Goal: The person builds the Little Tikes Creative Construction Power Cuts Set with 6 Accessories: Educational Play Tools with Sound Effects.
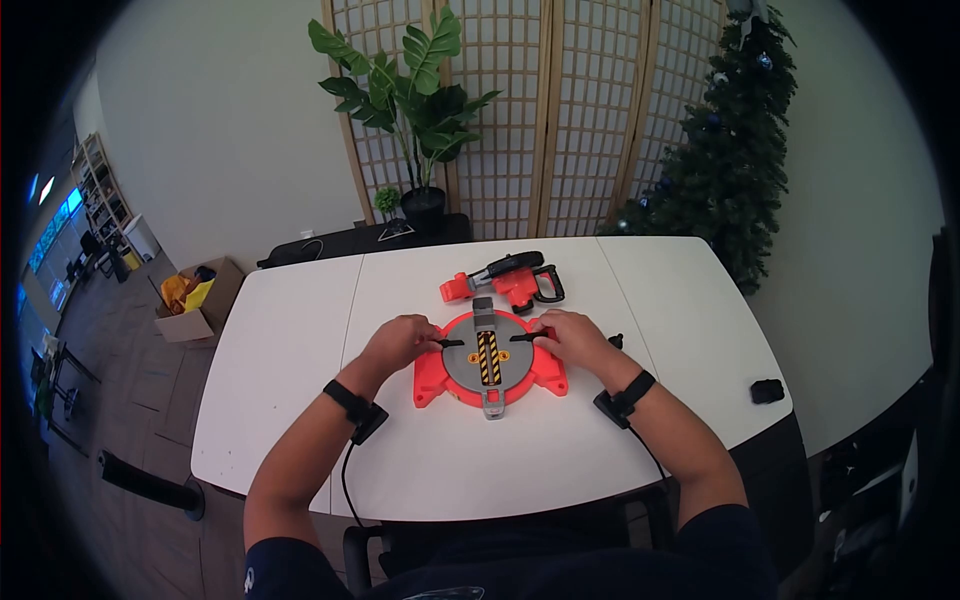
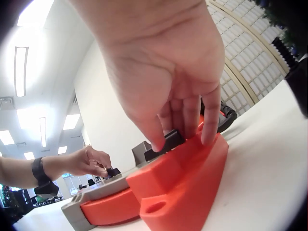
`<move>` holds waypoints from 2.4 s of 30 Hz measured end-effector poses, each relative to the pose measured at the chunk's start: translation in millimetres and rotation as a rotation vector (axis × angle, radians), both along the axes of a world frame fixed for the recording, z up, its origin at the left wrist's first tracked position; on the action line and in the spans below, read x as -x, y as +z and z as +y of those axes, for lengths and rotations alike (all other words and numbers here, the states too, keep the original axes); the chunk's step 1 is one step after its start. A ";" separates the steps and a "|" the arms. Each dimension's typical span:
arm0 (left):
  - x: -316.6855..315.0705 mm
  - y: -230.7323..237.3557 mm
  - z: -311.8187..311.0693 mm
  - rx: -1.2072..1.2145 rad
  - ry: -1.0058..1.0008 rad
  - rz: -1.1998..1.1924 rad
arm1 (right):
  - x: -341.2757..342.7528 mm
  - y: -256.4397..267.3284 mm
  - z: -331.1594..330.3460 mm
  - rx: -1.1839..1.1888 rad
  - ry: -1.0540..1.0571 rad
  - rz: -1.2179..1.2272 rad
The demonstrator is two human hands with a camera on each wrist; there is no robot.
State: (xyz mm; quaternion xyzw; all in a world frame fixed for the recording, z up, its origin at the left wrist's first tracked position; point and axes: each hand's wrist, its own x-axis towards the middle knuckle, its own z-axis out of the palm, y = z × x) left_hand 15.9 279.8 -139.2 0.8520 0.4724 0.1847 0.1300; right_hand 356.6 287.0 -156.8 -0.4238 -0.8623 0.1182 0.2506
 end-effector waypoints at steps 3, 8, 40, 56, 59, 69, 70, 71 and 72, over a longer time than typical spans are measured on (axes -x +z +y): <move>-5.9 11.5 -7.0 0.014 0.013 0.094 | -2.5 7.3 -1.2 0.115 0.026 -0.028; -13.9 18.0 -14.7 0.133 0.019 0.069 | -9.0 30.4 -4.5 0.354 0.116 0.010; -14.5 12.7 -21.5 0.203 -0.051 0.086 | -4.5 43.3 148.8 0.642 -0.409 -0.028; -14.7 10.7 -20.3 0.214 -0.026 0.084 | -4.0 -12.4 162.0 0.628 -0.417 0.051; -14.4 10.2 -21.4 0.211 -0.023 0.081 | 1.3 4.3 148.3 0.530 -0.345 -0.048; -12.0 8.7 -21.5 0.221 -0.029 0.043 | 14.3 35.3 129.7 0.521 -0.345 0.770; -11.7 8.4 -22.0 0.222 -0.029 0.043 | 12.7 35.8 131.3 0.481 -0.322 0.783; -11.5 7.7 -22.8 0.198 -0.030 0.046 | 9.0 35.4 131.0 0.481 -0.322 0.783; -11.5 7.4 -23.3 0.175 -0.031 0.048 | 6.0 38.7 126.9 0.429 -0.275 0.792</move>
